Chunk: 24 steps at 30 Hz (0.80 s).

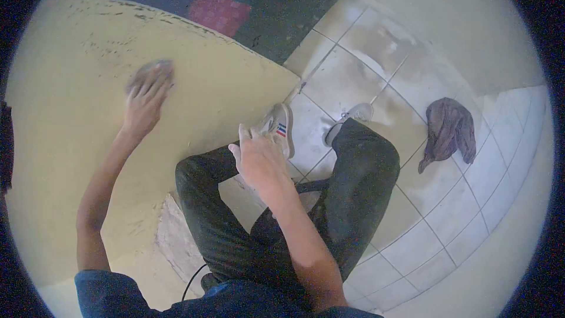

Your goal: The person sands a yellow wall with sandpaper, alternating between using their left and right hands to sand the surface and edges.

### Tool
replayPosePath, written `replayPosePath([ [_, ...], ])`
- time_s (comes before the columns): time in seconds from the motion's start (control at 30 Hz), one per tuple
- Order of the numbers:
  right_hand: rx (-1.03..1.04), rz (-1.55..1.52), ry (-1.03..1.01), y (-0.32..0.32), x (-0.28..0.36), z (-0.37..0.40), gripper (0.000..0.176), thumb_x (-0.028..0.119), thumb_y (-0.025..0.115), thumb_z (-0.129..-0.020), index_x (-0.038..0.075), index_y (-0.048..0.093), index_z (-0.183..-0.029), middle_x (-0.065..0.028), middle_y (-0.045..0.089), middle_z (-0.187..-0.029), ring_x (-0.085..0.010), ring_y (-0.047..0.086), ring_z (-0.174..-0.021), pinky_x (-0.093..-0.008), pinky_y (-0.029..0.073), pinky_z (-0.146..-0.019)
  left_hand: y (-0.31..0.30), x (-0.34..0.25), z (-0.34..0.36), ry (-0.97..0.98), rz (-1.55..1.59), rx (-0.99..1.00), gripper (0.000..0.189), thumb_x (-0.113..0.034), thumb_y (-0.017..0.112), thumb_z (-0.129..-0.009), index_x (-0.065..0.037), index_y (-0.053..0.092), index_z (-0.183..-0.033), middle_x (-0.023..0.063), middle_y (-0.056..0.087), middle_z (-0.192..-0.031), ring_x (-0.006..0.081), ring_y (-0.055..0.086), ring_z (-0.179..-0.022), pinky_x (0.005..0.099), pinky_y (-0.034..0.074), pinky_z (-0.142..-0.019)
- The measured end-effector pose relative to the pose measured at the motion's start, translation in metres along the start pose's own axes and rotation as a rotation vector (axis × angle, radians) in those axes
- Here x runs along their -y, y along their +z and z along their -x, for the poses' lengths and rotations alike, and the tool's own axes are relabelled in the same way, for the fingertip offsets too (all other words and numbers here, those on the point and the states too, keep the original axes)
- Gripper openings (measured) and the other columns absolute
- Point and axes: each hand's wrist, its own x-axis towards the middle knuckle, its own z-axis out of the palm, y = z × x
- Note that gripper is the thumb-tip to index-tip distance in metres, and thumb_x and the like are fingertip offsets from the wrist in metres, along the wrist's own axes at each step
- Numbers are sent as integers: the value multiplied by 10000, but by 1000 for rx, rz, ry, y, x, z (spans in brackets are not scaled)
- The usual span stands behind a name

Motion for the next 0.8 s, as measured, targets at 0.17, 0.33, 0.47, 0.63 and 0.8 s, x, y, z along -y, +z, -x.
replayPosePath([
  [0.17, -251, -208, -193, 43, 44, -11, 574, 293, 648, -896, -35, 482, -1337, -224, 608, -1184, -401, 591, -1099, -508, 430, -976, -24, 10, 77, 59, 314, -22, 475, -104, 598, -830, -142, 572, -1303, 87, 611, -1276, 269, 554, -1216, 388, 473, -986],
  [0.33, -471, -287, -513, 39, 86, -28, 468, 186, 789, -765, -37, 591, -1126, -153, 659, -949, -275, 641, -867, -409, 499, -807, -74, -33, 57, 108, 603, 204, 308, -197, 673, -828, -135, 627, -1126, 91, 670, -1073, 278, 649, -992, 343, 548, -819],
  [0.47, -462, -748, -254, 58, 77, -52, 226, 107, 762, -785, -13, 576, -741, -64, 579, -644, -146, 532, -595, -304, 458, -607, -105, -32, 33, 183, 327, 13, 363, -282, 717, -807, -172, 634, -1142, 100, 581, -1305, 299, 557, -1183, 455, 457, -983],
  [0.63, -619, -588, 252, 72, 44, -92, 254, 185, 639, -917, -69, 646, -918, -165, 672, -836, -255, 628, -757, -366, 501, -765, -153, 77, 19, 20, -110, -314, 605, -305, 688, -851, -229, 491, -1418, 76, 329, -1562, 305, 312, -1433, 510, 241, -1176],
  [0.8, -765, -780, 112, 135, 22, -167, 452, 114, 500, -960, -98, 437, -1354, -306, 364, -1442, -387, 358, -1355, -423, 281, -1132, -213, 195, 57, -187, -648, -231, 563, -324, 595, -936, -151, 448, -1451, 121, 395, -1519, 301, 336, -1418, 455, 269, -1167],
])
